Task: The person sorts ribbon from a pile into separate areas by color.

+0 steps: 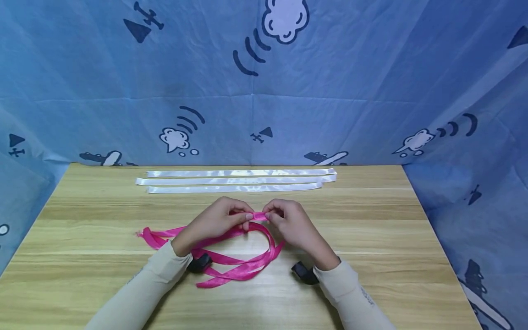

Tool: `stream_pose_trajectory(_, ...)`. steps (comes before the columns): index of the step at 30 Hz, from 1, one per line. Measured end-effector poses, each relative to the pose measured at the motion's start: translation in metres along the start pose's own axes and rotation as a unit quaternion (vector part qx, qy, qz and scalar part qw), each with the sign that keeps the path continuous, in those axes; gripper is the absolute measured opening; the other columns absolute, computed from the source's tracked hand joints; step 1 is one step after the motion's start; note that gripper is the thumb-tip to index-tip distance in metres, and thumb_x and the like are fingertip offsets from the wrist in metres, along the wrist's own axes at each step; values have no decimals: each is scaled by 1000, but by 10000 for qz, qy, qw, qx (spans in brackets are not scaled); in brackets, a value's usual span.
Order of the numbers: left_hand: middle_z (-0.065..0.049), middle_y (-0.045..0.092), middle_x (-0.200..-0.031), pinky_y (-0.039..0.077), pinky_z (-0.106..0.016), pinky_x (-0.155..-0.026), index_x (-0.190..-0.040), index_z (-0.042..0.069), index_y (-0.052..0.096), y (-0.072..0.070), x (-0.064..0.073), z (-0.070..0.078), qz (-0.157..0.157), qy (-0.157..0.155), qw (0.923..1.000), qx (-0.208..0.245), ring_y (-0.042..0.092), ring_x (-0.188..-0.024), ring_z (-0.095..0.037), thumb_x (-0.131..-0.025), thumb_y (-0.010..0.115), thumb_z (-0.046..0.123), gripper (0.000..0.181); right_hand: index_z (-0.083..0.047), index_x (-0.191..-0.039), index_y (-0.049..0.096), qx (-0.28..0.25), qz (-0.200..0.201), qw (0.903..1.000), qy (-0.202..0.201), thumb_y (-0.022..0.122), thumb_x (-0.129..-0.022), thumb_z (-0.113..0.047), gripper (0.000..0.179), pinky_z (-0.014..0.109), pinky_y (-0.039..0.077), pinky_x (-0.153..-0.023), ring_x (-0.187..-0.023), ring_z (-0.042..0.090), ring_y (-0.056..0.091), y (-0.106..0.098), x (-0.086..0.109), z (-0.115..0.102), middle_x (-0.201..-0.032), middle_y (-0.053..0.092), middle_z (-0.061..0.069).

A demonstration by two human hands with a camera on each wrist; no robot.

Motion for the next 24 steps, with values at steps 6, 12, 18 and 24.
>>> stream_pose_trajectory(6,0,73,-76,45,-23,-72,-107,8,79,-6,10,8,60,-30,9998,184,64,-76,-26,-104,66,16,16,-1,-104,75,-231,-101,9997,41,65,-101,-2,10,25,46,-57,-71,21,56,-9,5,-7,-84,66,18)
stream_pose_trajectory(12,-4,74,-77,45,-21,-65,-105,6,80,-17,22,16,169,-124,9992,350,64,-79,-39,-103,68,18,17,-2,-106,75,-299,-26,9995,-85,66,-101,-4,10,25,46,-57,-72,19,57,-19,12,-16,-84,66,16)
stream_pose_trajectory(18,-2,73,-77,46,-21,-66,-102,8,80,-30,32,22,361,-159,9992,107,60,-71,-19,-103,68,18,15,-2,-106,74,-312,80,9994,-90,64,-101,-1,11,27,46,-58,-73,23,58,-28,16,-18,-82,64,12)
stream_pose_trajectory(24,-3,72,-76,42,-20,-62,-100,9,80,-40,42,22,462,-235,9986,94,58,-70,-21,-102,70,19,14,-3,-103,73,-205,141,9996,-94,63,-101,0,10,28,49,-61,-72,20,59,-35,21,-16,-82,64,11)
Point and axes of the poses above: each hand's wrist, its own x-axis away from the middle knuckle, its own y-axis out of the palm, z = x × y, the point moved 8 cm from there along -x, towards the middle knuckle
